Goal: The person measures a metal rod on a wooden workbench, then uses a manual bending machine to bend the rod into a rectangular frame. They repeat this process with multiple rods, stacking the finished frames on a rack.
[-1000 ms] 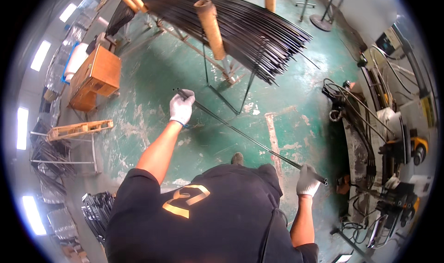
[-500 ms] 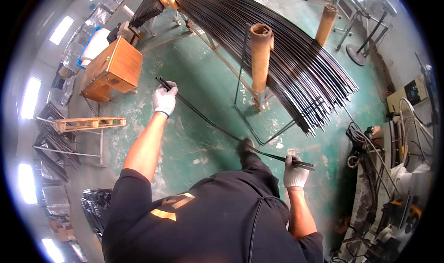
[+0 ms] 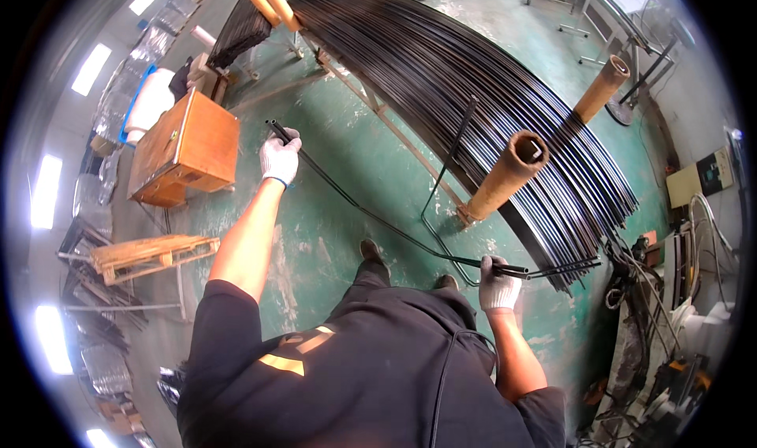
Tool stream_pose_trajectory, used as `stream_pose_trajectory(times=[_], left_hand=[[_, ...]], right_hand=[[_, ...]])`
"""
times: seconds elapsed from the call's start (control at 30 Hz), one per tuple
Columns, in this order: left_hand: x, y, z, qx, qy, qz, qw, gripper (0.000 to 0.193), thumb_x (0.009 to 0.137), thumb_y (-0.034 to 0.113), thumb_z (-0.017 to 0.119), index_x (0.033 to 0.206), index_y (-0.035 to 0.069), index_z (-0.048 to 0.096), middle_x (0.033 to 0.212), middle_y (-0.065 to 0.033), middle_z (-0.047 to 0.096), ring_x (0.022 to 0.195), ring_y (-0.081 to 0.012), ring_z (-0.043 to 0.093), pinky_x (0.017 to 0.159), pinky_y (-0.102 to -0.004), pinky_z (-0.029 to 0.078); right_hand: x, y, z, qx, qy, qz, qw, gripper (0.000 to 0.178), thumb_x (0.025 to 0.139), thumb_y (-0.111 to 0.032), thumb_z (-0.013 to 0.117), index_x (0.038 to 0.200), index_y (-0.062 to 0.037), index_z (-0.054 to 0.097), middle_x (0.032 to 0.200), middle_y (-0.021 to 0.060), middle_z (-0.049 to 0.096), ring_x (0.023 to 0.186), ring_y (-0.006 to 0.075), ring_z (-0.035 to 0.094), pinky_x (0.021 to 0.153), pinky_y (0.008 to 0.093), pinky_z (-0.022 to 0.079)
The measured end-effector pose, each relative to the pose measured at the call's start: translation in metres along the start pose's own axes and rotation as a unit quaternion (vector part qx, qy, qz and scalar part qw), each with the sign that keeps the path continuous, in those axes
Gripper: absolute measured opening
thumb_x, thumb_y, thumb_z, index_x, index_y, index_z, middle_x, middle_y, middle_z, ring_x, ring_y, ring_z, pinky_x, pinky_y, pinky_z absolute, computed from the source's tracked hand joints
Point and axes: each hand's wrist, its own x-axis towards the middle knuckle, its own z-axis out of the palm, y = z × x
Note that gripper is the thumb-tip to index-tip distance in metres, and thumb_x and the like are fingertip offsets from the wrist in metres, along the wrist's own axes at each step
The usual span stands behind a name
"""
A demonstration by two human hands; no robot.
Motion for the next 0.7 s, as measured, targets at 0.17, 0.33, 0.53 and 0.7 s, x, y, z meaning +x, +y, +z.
stream_pose_trajectory(times=[0.17, 0.33, 0.53, 0.7], left_hand=[[0.095, -0.004, 0.029, -0.023, -0.038, 0.018, 0.999, 0.015, 0.081, 0.017, 0.074, 0.096, 0.013, 0.074, 0.093, -0.0095, 0.075, 0.091, -0.0256, 0.072, 0.082, -0.0368, 0.054], [0.176, 0.008, 0.053, -0.015, -0.088, 0.072, 0.993, 0.016, 0.082, 0.017, 0.073, 0.098, 0.012, 0.075, 0.097, -0.0116, 0.075, 0.095, -0.0267, 0.072, 0.085, -0.0376, 0.054], [0.244, 0.020, 0.096, -0.032, -0.145, 0.083, 0.985, 0.018, 0.082, 0.017, 0.074, 0.100, 0.012, 0.075, 0.098, -0.0120, 0.075, 0.095, -0.0269, 0.072, 0.086, -0.0374, 0.054], [0.311, 0.004, 0.144, -0.014, -0.147, 0.132, 0.980, 0.018, 0.082, 0.018, 0.072, 0.099, 0.012, 0.074, 0.100, -0.0134, 0.074, 0.099, -0.0317, 0.070, 0.087, -0.0394, 0.054]], right_hand=[[0.027, -0.053, 0.059, 0.004, 0.056, 0.068, 0.996, 0.029, 0.097, -0.028, 0.062, 0.097, -0.0006, 0.072, 0.073, 0.0141, 0.069, 0.068, 0.0271, 0.069, 0.068, 0.0378, 0.053], [0.041, -0.102, 0.096, 0.116, 0.124, 0.127, 0.977, 0.031, 0.099, -0.030, 0.060, 0.094, -0.0009, 0.071, 0.067, 0.0113, 0.064, 0.064, 0.0171, 0.063, 0.066, 0.0345, 0.051], [0.074, -0.140, 0.130, 0.104, 0.147, 0.173, 0.968, 0.028, 0.098, -0.027, 0.061, 0.096, -0.0012, 0.071, 0.069, 0.0106, 0.064, 0.065, 0.0220, 0.062, 0.068, 0.0359, 0.050], [0.128, -0.171, 0.160, 0.101, 0.183, 0.153, 0.966, 0.026, 0.096, -0.025, 0.062, 0.095, -0.0013, 0.071, 0.075, 0.0124, 0.066, 0.070, 0.0225, 0.063, 0.071, 0.0363, 0.050]])
